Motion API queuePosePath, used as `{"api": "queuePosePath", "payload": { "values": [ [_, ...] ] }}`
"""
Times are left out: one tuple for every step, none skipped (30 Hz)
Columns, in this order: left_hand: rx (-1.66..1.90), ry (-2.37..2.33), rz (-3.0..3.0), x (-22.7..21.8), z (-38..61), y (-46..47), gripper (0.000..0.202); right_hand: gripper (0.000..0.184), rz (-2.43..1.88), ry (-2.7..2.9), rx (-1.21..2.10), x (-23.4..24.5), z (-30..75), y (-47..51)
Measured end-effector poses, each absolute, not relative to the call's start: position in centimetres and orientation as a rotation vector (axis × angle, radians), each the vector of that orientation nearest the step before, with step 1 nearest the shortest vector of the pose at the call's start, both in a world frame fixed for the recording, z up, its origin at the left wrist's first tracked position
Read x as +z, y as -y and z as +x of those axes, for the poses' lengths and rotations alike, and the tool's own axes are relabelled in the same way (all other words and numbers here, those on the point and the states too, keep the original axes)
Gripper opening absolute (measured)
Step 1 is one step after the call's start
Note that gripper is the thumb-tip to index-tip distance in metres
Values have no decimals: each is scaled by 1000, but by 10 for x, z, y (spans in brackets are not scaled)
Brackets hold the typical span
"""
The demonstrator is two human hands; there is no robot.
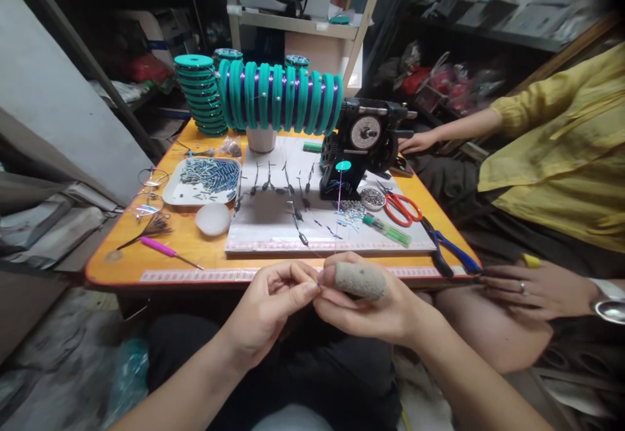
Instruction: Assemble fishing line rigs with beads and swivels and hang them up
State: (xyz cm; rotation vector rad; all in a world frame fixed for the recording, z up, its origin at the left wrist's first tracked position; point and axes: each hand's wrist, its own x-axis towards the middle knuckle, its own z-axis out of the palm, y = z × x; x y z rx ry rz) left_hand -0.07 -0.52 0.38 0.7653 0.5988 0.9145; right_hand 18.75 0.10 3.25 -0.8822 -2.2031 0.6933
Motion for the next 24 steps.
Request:
{"api": "queuePosePath", "payload": {
  "values": [
    [911,-595,753,3,0,5,20,6,-924,2169,752,32,187,0],
    [919,-602,783,3,0,5,20,6,-954,2145,812,32,187,1],
    [946,-625,858,2,0,5,21,8,-973,2128,863,32,188,2],
    [994,-669,979,2,-1,5,21,10,-990,2105,890,32,188,2],
    [1065,-730,1144,1,-1,4,20,12,-1011,2076,895,32,189,2],
    [1166,-802,1350,-1,-2,4,18,13,-1021,2043,880,33,188,1],
    [1286,-870,1583,-2,-2,4,14,11,-1011,2015,836,34,187,-1],
    [1409,-918,1829,-3,-3,4,11,7,-982,1994,757,35,185,-4],
    [1519,-936,2067,-4,-3,3,12,7,-946,1986,661,36,183,-7],
    [1600,-924,2283,-5,-4,3,16,11,-913,1989,565,36,179,-10],
    [1641,-889,2463,-5,-4,3,20,15,-894,1995,472,37,176,-13],
    [1643,-849,2591,-5,-5,3,22,16,-897,1997,382,37,173,-16],
    [1614,-815,2659,-4,-5,4,23,14,-916,2002,313,37,171,-18],
    [1584,-802,2658,-3,-5,4,23,12,-928,2010,268,37,170,-19],
    [1555,-813,2586,-1,-5,5,21,10,-927,2017,235,36,171,-20],
    [1521,-842,2447,0,-5,6,19,11,-903,2021,208,36,173,-19],
    [1472,-874,2246,1,-5,7,16,15,-846,2034,199,35,176,-18],
    [1404,-894,2006,3,-5,8,13,20,-768,2065,214,34,179,-16],
    [1318,-887,1756,3,-5,9,12,22,-695,2114,256,33,183,-14],
    [1224,-853,1516,4,-5,9,15,22,-648,2178,322,32,187,-12],
    [1133,-803,1302,4,-4,9,18,19,-636,2243,399,31,189,-10],
    [1060,-749,1120,4,-4,9,20,15,-663,2288,473,29,190,-8],
    [1009,-701,978,4,-3,9,22,11,-725,2300,534,28,190,-6],
    [977,-665,874,4,-2,8,24,8,-794,2280,578,26,190,-5]
  ]
}}
